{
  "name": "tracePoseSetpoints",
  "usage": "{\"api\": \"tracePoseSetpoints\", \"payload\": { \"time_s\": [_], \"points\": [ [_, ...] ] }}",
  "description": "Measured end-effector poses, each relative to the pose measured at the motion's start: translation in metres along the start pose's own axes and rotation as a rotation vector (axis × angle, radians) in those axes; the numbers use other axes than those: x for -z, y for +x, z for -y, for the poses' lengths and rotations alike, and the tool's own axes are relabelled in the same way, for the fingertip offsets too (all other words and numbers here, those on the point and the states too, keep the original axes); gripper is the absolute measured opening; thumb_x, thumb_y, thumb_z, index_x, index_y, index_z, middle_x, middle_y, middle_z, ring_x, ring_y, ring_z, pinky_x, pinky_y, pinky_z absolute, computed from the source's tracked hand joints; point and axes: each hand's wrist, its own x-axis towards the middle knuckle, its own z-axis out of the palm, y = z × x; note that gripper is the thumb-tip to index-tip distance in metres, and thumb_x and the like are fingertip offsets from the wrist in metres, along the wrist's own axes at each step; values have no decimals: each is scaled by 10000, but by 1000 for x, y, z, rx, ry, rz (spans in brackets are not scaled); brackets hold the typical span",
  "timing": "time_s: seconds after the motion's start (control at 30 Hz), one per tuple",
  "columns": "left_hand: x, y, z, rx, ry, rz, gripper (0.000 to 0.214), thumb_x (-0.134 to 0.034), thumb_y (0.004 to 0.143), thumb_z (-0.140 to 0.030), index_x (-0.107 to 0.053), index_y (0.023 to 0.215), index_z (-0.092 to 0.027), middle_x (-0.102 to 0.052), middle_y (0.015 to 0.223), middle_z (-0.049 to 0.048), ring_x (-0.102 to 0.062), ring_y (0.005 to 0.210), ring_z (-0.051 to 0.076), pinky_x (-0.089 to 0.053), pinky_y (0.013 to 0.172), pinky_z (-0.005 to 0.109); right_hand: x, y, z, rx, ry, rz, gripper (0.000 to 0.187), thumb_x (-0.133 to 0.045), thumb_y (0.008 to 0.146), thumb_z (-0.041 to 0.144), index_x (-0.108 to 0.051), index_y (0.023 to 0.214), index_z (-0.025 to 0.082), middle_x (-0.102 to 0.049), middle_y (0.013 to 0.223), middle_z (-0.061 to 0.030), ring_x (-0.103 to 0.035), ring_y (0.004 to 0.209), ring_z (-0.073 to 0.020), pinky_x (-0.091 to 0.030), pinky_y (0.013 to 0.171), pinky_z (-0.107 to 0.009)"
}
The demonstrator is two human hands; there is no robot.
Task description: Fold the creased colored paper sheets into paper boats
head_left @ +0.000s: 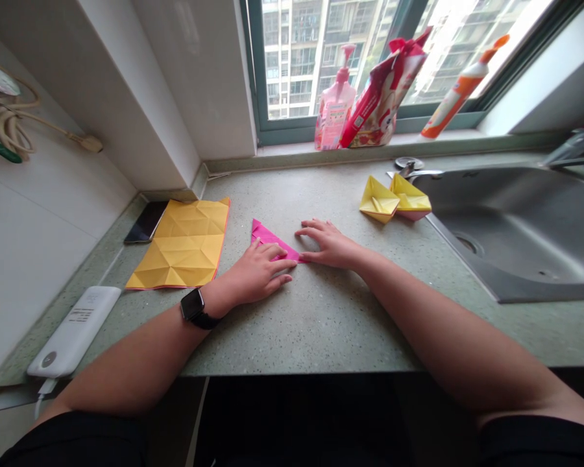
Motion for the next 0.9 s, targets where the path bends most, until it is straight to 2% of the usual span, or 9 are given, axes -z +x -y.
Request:
{"api": "tracePoseSetpoints", "payload": {
  "time_s": [0.13,0.33,0.4,0.57,0.77,0.9],
  "points": [
    [5,-3,5,-4,-33,3,302,-559,1133,-351,-774,1330,-273,-725,1422,96,-654,1359,306,-319,1310,659,2,0,1,2,-3,18,635,-817,925,599,-677,1495,356,-509,1714,-119,-375,1644,-419,-240,1350,-721],
    [7,-6,13,-2,-92,-2,219,-588,1120,-333,-763,1208,-237,-731,1463,88,-659,1388,298,-294,1338,665,3,0,2,-2,-9,23,634,-824,923,596,-681,1488,344,-510,1711,-126,-391,1635,-413,-245,1349,-718],
    [6,-7,13,1,-94,3,219,-609,1111,-341,-737,1243,-222,-736,1445,103,-661,1379,303,-297,1342,666,3,0,2,-3,-7,21,631,-830,922,583,-682,1488,346,-510,1711,-122,-394,1634,-409,-238,1357,-707],
    [3,-7,13,-32,-53,14,386,-608,1114,-371,-660,1471,-232,-695,1499,137,-618,1435,329,-291,1344,675,1,0,4,-16,-10,15,593,-784,953,617,-679,1483,372,-509,1711,-100,-382,1643,-396,-233,1362,-698],
    [1,-7,12,-39,-38,16,380,-610,1114,-389,-695,1460,-256,-685,1512,130,-606,1450,336,-301,1339,668,-7,0,9,-53,-36,2,713,-833,899,646,-647,1526,362,-477,1732,-124,-340,1659,-431,-199,1362,-724],
    [2,-8,9,-26,-25,1,350,-610,1112,-390,-720,1417,-257,-697,1498,119,-605,1445,332,-318,1327,650,-4,0,6,-34,-16,31,755,-849,887,619,-626,1553,341,-460,1751,-140,-349,1659,-429,-197,1359,-728]
  ]
}}
